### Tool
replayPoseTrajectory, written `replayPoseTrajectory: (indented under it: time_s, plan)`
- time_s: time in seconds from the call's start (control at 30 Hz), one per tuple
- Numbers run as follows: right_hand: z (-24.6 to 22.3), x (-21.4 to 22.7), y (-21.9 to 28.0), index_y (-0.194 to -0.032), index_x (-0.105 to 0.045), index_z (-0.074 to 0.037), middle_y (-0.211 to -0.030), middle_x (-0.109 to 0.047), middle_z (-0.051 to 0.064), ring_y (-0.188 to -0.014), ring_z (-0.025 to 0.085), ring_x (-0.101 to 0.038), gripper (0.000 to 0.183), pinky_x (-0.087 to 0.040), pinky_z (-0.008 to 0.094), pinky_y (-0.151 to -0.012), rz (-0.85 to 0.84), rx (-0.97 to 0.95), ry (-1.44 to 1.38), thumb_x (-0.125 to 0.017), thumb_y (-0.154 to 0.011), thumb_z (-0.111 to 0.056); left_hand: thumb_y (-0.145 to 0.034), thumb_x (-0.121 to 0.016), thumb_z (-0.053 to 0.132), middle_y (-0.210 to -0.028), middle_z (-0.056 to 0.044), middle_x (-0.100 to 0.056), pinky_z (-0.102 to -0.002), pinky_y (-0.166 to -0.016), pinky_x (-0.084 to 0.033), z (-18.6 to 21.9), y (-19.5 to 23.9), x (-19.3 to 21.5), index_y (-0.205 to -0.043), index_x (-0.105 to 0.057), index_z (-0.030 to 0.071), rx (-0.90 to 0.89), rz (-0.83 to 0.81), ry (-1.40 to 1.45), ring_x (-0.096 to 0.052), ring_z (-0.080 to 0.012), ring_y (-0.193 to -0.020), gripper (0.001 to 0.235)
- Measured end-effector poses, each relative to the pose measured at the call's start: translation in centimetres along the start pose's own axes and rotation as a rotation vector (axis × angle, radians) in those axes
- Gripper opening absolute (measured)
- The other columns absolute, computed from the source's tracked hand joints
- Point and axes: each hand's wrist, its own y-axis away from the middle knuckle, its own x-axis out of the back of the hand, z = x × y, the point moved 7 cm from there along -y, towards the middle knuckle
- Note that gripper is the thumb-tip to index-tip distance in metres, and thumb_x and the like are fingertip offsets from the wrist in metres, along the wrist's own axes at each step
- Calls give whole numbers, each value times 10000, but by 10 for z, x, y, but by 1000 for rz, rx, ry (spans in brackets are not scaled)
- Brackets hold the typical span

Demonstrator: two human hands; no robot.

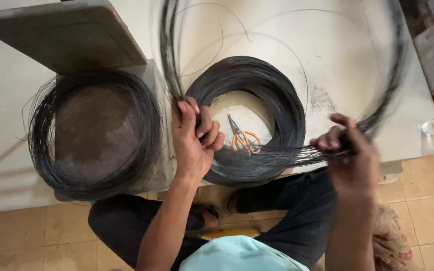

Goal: The person sits on the floor and uses orange-handled shears to cut a length of black wire from a large coil. They then transfer the cut wire to a second coil and continue to organize the wire by hand.

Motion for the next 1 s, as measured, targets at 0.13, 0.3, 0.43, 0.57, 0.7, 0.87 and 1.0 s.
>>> replayPoseTrajectory:
  time_s: [0.13,0.3,0.43,0.57,0.7,0.87,1.0]
  plan:
    - [48,36,-7,-1263,-540,-49,-650,-486,75,-670,240,-645,426,-581,454,-865,43,-119,-43,-498,-1036,-407,-984,-433,491,-566,65,-167,-189,-301,-187,-44,2,51,-880,-423,235,57,81,0,-145,-62,-379,277]
    - [108,86,-4,-1235,-591,-87,-1019,-588,37,-958,184,-654,362,-554,441,-994,290,-326,-111,-605,-983,-346,-1015,-414,454,-549,44,-181,-209,-315,-200,-83,12,96,-857,-400,213,174,101,17,-145,-78,-374,289]
    - [145,144,-38,-1243,-616,27,-969,-666,114,-848,184,-698,555,-585,381,-944,266,-377,-390,-650,-958,-447,-992,-462,495,-548,62,-172,-186,-300,-183,-109,19,135,-849,-395,232,223,152,50,-127,-52,-379,307]
    - [150,156,-57,-1153,-580,-22,-732,-360,-51,-615,71,-400,436,-403,254,-689,203,-340,-199,-635,-986,-421,-999,-469,454,-531,39,-218,-212,-317,-254,-121,23,145,-847,-389,210,218,87,-33,-204,-77,-355,298]
    - [122,146,-56,-919,-525,-103,-610,-153,-88,-431,29,-198,321,-208,157,-410,238,-186,65,-502,-1083,-379,-983,-588,272,-639,-152,-570,-391,-638,-570,-125,22,174,-907,-520,92,156,186,-152,-599,-239,-543,207]
    - [121,139,-55,-911,-489,-108,-595,-181,-68,-407,40,-213,282,-215,174,-389,248,-139,155,-486,-1093,-324,-927,-642,356,-955,-203,-709,-417,-623,-595,-108,-15,166,-1148,-551,156,300,221,-119,-694,-249,-688,312]
    - [113,125,-48,-972,-510,-104,-584,-195,-41,-396,62,-239,228,-223,192,-373,291,-72,207,-486,-1094,-294,-823,-806,345,-947,-159,-718,-346,-429,-566,-109,-55,201,-1127,-554,122,364,304,-406,-681,-218,-591,454]
